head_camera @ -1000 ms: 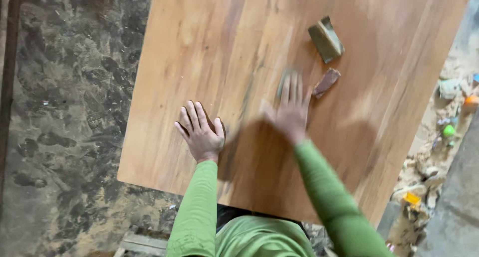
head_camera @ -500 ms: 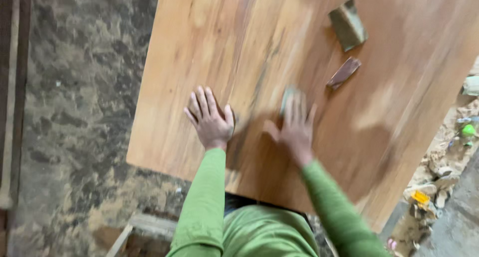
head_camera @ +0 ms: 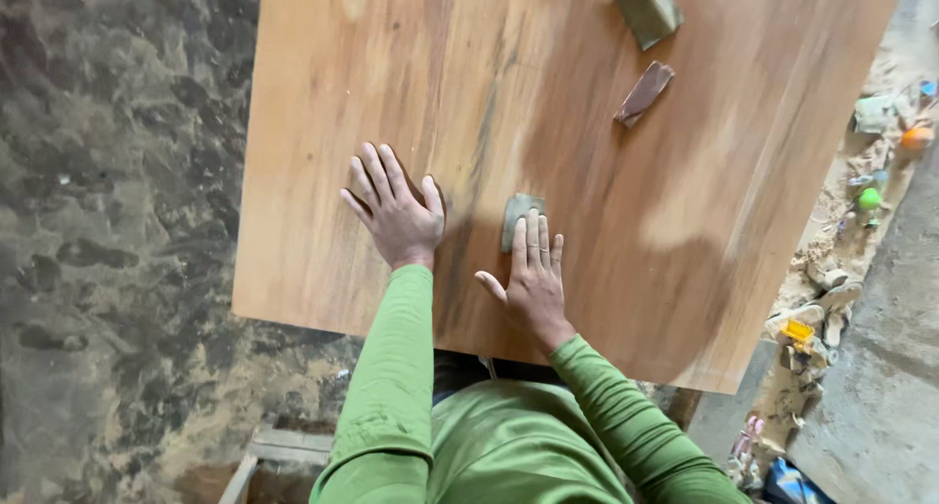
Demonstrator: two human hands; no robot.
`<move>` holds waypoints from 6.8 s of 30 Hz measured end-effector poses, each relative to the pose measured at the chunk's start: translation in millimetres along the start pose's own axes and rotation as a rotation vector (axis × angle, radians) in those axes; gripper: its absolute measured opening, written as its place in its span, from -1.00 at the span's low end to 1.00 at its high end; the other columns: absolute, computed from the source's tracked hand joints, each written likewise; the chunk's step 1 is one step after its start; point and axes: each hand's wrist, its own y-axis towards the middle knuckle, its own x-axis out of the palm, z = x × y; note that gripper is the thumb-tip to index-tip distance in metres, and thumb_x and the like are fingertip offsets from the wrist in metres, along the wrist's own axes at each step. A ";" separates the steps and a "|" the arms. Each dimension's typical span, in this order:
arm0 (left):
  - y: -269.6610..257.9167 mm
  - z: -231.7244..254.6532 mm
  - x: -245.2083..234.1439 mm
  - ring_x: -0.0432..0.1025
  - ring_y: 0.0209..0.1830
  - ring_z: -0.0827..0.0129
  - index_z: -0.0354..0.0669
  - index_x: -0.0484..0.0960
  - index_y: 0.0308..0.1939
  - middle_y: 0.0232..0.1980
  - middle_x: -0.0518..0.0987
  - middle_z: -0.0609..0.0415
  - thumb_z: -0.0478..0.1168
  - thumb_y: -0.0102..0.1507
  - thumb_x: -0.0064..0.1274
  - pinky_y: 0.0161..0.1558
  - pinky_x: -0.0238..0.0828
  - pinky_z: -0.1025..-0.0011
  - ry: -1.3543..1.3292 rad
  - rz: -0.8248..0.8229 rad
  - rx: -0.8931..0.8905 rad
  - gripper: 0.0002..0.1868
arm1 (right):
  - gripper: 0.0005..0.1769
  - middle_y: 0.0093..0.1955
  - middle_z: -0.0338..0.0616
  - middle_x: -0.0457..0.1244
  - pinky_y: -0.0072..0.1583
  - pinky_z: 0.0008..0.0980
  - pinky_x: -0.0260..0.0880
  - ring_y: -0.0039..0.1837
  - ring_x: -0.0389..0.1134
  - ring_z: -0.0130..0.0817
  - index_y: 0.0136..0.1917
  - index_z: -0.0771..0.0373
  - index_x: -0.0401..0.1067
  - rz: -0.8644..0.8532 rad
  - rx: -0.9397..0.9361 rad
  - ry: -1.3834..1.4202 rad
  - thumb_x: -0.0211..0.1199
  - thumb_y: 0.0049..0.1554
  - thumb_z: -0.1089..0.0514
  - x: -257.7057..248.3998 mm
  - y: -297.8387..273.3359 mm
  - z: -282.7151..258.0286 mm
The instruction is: The person sands a large wooden board using a sanding block. They move the block back and forth across the surface, covering different areas of the board to smooth the wood. The person uses both hands to apply pressure and guide the sanding block.
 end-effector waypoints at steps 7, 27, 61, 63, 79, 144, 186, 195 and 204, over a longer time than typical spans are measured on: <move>2.2 -3.2 9.2 -0.11 0.70 -0.06 -0.21 0.12 0.62 0.69 0.03 -0.11 0.14 0.34 -0.06 0.57 -0.33 -0.29 0.007 0.007 0.002 -0.14 | 0.19 0.65 0.38 -0.19 0.57 0.23 -0.41 0.68 -0.26 0.20 0.58 0.60 -0.08 0.065 -0.061 -0.122 0.11 0.15 -0.44 -6.0 119.5 6.8; -1.3 -13.9 19.7 -0.15 0.70 -0.03 -0.19 0.07 0.62 0.70 -0.01 -0.09 0.18 0.36 -0.11 0.56 -0.34 -0.29 0.000 0.014 0.041 -0.13 | 0.16 0.73 0.26 -0.27 0.60 0.31 -0.41 0.74 -0.31 0.08 0.64 0.55 -0.08 0.190 0.165 -0.161 -0.07 0.26 -0.52 41.0 70.1 -47.0; 51.7 -102.0 -24.1 -0.14 0.69 0.01 -0.10 0.16 0.62 0.69 0.04 -0.03 0.20 0.34 -0.06 0.57 -0.38 -0.23 -0.014 -0.082 0.147 -0.15 | 0.32 0.70 0.28 -0.17 0.56 0.36 -0.35 0.71 -0.20 0.11 0.61 0.57 -0.03 0.149 0.045 -0.115 0.12 0.10 -0.61 46.8 115.9 -80.5; 53.7 -101.4 -22.7 -0.14 0.70 0.01 -0.10 0.16 0.62 0.69 0.04 -0.03 0.20 0.34 -0.06 0.57 -0.39 -0.23 -0.009 -0.079 0.151 -0.15 | 0.32 0.72 0.28 -0.17 0.59 0.37 -0.36 0.74 -0.21 0.10 0.63 0.57 -0.02 0.196 0.012 -0.083 0.11 0.12 -0.61 52.7 75.1 -87.5; 49.7 -99.6 -27.7 -0.13 0.70 0.00 -0.11 0.19 0.62 0.69 0.06 -0.04 0.18 0.34 -0.04 0.58 -0.40 -0.23 0.029 -0.089 0.155 -0.16 | 0.36 0.71 0.20 -0.21 0.52 0.50 -0.52 0.73 -0.28 0.02 0.59 0.52 -0.03 -0.035 0.070 -0.086 0.08 0.03 -0.68 31.0 55.5 -106.9; 60.2 -105.1 -20.3 -0.11 0.68 -0.10 -0.22 0.18 0.61 0.68 0.06 -0.13 0.20 0.36 -0.13 0.56 -0.37 -0.30 0.022 -0.091 0.197 -0.15 | 0.31 0.74 0.07 -0.30 0.52 0.48 -0.44 0.74 -0.35 -0.06 0.64 0.44 -0.11 -0.032 0.258 -0.119 0.10 0.08 -0.62 42.7 107.9 -148.2; 61.8 -104.4 -30.1 -0.08 0.67 -0.12 -0.24 0.21 0.59 0.67 0.08 -0.17 0.18 0.34 -0.09 0.55 -0.35 -0.30 -0.002 -0.085 0.199 -0.15 | 0.31 0.71 0.27 -0.23 0.56 0.42 -0.37 0.72 -0.27 0.18 0.63 0.48 -0.12 0.113 0.094 -0.177 0.14 0.06 -0.58 66.7 75.1 -135.2; 56.3 -103.4 -19.1 -0.10 0.69 -0.10 -0.18 0.20 0.61 0.68 0.07 -0.11 0.19 0.35 -0.12 0.57 -0.37 -0.30 -0.020 -0.114 0.172 -0.16 | 0.13 0.73 0.25 -0.21 0.59 0.42 -0.40 0.74 -0.27 0.11 0.66 0.53 -0.07 0.135 0.124 -0.096 0.05 0.29 -0.47 41.0 217.7 -101.9; 50.4 -138.8 -14.1 -0.07 0.69 0.04 -0.08 0.20 0.62 0.69 0.10 0.03 0.18 0.34 -0.10 0.56 -0.30 -0.23 -0.025 -0.119 0.365 -0.18 | 0.24 0.68 0.21 -0.16 0.54 0.35 -0.40 0.69 -0.22 0.13 0.60 0.47 -0.04 0.046 -0.068 -0.108 -0.04 0.11 -0.61 86.8 46.1 -159.9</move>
